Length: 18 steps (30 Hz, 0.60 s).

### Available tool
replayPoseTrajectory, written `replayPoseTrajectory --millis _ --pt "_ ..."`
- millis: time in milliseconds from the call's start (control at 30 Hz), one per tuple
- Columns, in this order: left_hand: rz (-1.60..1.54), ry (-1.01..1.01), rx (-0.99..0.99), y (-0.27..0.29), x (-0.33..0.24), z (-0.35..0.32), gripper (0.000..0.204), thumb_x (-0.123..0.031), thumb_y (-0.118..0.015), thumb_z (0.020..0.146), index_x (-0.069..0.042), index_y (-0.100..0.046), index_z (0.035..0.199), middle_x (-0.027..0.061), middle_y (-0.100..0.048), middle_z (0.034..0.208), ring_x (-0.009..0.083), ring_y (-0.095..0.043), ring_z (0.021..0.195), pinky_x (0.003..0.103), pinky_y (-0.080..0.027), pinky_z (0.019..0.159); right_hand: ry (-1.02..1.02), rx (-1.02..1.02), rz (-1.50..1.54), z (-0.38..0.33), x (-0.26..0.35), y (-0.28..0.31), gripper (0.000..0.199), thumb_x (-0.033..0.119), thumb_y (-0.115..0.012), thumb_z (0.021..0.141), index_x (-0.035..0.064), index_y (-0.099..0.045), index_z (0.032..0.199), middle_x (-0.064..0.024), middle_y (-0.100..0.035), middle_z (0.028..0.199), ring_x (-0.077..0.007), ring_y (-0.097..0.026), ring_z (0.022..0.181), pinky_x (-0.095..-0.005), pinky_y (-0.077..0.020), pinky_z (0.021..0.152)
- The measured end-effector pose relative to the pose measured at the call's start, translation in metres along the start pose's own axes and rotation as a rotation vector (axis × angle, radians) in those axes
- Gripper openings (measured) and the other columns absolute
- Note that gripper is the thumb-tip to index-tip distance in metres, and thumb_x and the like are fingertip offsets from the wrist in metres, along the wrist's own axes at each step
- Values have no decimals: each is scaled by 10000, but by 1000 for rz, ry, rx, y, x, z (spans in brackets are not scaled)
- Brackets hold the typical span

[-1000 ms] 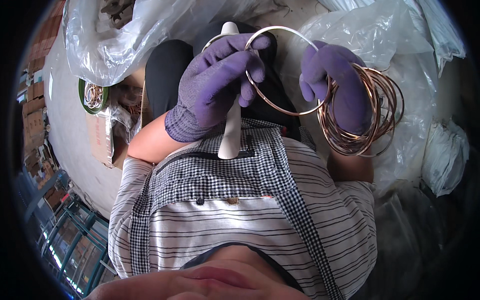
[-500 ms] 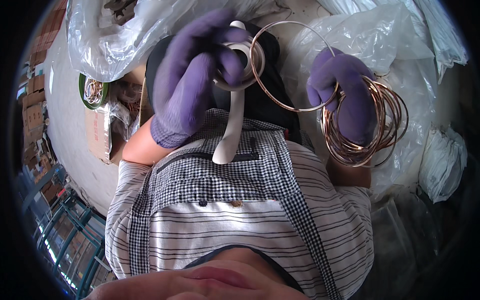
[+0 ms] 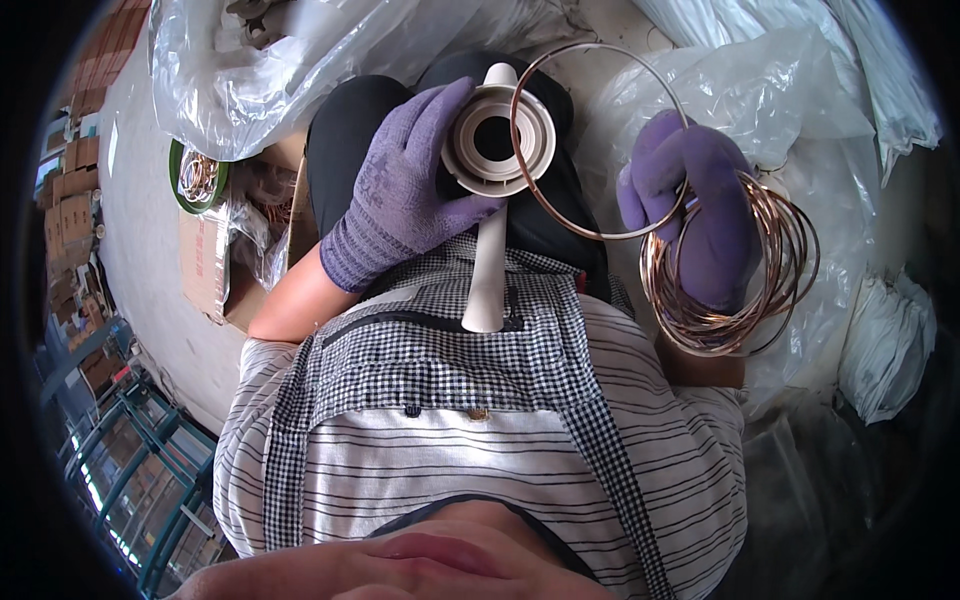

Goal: The person sits on the floor and repeatedly picks up white ceramic light fixture bases from a plastic bag. They insert copper wire rings into the grooves of each base, then place the assembled units back into the bag.

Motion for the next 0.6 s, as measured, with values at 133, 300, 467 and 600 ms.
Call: replayPoseTrajectory --millis 133,300,467,600 --pt "24 73 -22 4 -3 -5 1009 -337 -934 669 27 -455 1479 222 -587 1383 415 -579 1273 492 -460 1105 -14 -19 4 -3 -3 -3 444 327 -451 1104 43 -545 775 -37 -455 700 -78 -335 479 -273 -331 488" --pt "68 105 -39 8 -8 -5 1008 -375 -929 684 39 -457 1473 244 -556 1383 417 -582 1254 492 -463 1103 -8 36 12 -2 -6 -10 447 336 -428 1121 51 -560 803 -35 -460 713 -73 -336 487 -274 -341 496" --pt "-166 -96 -156 41 -24 -10 1018 -439 -914 724 47 -444 1484 216 -504 1422 338 -582 1254 442 -492 1067 -19 19 65 -2 -13 -15 439 344 -427 1124 64 -559 812 -32 -459 728 -77 -349 508 -277 -351 512" --pt "-1041 281 -17 23 -26 -6 606 -154 -823 849 28 -565 1366 111 -650 1148 157 -643 973 300 -525 893 -40 16 15 -1 -22 -26 444 367 -434 1116 57 -570 828 -39 -465 743 -107 -395 550 -295 -384 551"
Point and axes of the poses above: each hand's wrist, its own z-axis towards the middle knuckle, its own y-axis out of the back of the hand, x = y × z, the point moved 8 cm from there along z, towards the middle knuckle
